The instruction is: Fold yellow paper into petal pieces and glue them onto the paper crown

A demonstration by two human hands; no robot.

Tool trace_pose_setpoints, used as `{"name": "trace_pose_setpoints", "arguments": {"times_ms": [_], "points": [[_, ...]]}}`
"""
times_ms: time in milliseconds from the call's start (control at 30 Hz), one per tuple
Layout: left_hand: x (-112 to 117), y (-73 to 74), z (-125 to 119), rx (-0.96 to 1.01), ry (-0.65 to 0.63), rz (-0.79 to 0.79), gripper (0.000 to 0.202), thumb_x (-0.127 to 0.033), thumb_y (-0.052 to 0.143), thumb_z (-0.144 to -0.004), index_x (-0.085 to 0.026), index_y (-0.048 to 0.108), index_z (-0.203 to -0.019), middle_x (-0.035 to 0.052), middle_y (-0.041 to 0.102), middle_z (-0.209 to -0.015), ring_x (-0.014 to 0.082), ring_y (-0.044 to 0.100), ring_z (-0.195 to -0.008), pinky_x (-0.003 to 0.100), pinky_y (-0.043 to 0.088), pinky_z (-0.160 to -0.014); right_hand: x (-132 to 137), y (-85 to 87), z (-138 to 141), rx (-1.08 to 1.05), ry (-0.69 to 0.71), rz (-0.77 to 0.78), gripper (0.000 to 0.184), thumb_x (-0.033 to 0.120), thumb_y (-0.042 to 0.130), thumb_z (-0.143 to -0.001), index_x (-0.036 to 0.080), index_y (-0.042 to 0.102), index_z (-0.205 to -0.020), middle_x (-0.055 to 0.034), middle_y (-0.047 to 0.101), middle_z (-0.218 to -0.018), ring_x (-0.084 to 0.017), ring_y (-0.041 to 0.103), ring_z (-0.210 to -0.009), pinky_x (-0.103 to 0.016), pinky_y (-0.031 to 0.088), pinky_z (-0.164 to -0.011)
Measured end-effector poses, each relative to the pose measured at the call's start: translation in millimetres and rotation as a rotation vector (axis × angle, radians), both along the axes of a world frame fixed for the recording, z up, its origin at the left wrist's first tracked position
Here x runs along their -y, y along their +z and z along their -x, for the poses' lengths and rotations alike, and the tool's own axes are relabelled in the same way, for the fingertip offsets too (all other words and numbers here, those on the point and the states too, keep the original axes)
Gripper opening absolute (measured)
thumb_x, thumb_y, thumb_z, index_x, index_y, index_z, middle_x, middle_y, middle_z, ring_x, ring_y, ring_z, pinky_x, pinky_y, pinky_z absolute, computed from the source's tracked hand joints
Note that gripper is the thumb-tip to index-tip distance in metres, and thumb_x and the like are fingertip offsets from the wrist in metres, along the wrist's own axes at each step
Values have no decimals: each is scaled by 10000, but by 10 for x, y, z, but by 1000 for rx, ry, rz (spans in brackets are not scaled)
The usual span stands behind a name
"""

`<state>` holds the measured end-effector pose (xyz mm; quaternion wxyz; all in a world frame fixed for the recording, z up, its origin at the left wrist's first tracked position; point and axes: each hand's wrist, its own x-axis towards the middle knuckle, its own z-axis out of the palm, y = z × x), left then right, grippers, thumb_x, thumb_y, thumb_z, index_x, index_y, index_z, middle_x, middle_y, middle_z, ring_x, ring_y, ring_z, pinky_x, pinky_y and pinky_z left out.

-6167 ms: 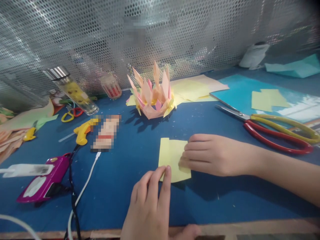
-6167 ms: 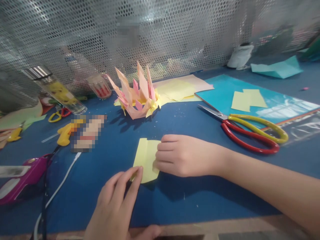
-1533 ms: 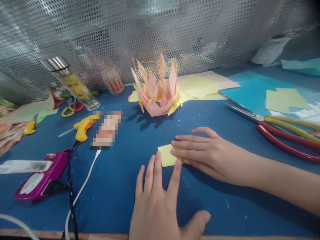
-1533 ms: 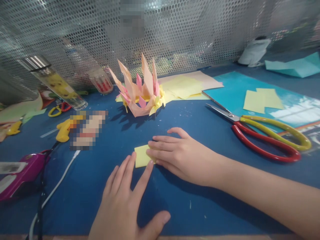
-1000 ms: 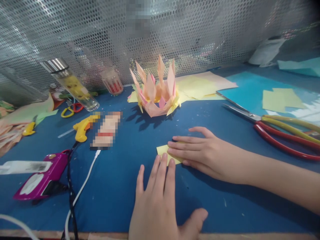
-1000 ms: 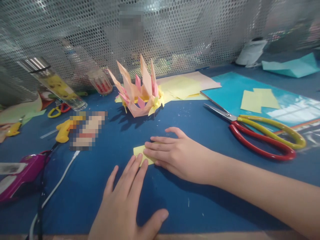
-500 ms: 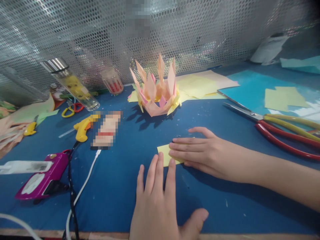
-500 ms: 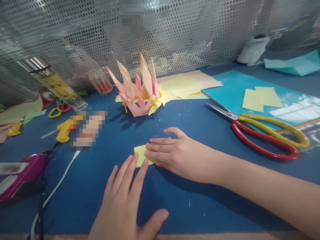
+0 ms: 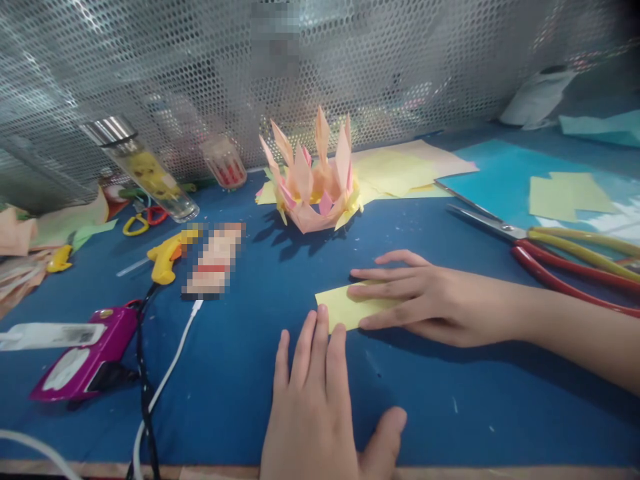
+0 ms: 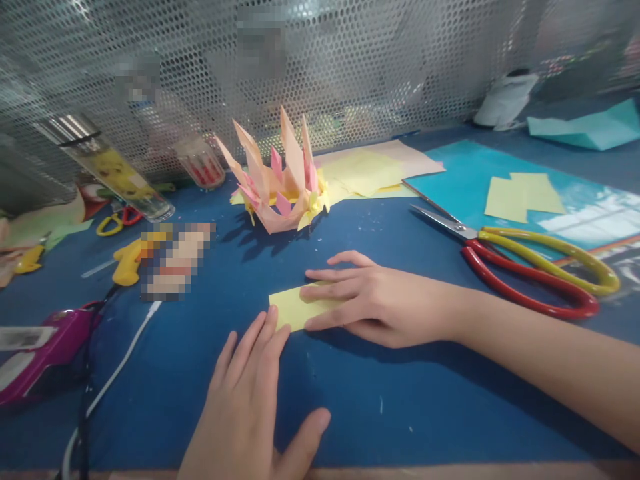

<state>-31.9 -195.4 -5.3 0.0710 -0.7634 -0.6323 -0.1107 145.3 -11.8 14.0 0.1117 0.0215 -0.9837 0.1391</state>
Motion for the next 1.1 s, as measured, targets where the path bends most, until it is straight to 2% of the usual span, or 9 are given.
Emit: {"name": "trace_pose_setpoints", "arguments": {"times_ms": [100, 267, 467, 733, 967, 1100], "points": [[4, 3, -7, -3, -2, 1, 666, -498, 438, -889, -34, 354, -1359, 233, 490, -1373, 363, 414, -1316, 573, 443, -951, 7, 16, 3, 46, -24, 19, 414, 116, 385, -933, 284, 606, -1240, -77, 503, -1404, -207, 297, -1393, -507, 195, -1110], [1, 13, -9, -44, -4, -6, 671, -497, 431, -889, -15, 357, -1351, 253, 471, -1381, 372, 419, -1311, 569, 472, -915, -12, 36, -1, 64, -49, 61, 399, 134, 395, -937, 301, 612, -1227, -65, 520, -1391, -204, 310, -1388, -511, 176, -1114], [0, 12, -14, -65, -3, -29, 667, -493, 427, -886, 4, 371, -1327, 258, 473, -1376, 373, 427, -1305, 565, 477, -914, -20, 36, -5, 31, -14, 72, 443, 85, 382, -908, 273, 598, -1245, -75, 508, -1401, -185, 374, -1357, -477, 218, -1106], [-9, 46, -27, -68, -10, 4, 667, -505, 397, -902, 8, 357, -1328, 253, 476, -1373, 364, 445, -1294, 588, 470, -915, -46, 50, -5, 86, -66, 238, 450, 74, 365, -904, 286, 655, -1175, -45, 504, -1405, -175, 409, -1334, -432, 266, -1099], [-13, 27, -10, -47, -30, -3, 677, -498, 422, -894, 15, 353, -1329, 269, 479, -1366, 381, 435, -1296, 603, 452, -920, -41, 47, 4, 54, -22, 161, 488, 48, 356, -894, 307, 648, -1187, -46, 439, -1456, -177, 410, -1332, -453, 287, -1083], [-13, 19, -9, -39, -17, 4, 674, -503, 425, -893, -2, 350, -1338, 260, 465, -1384, 369, 416, -1314, 586, 442, -944, -29, 60, -6, 19, -46, 140, 427, 97, 385, -910, 311, 681, -1131, -50, 433, -1456, -177, 449, -1292, -429, 337, -1055]]}}
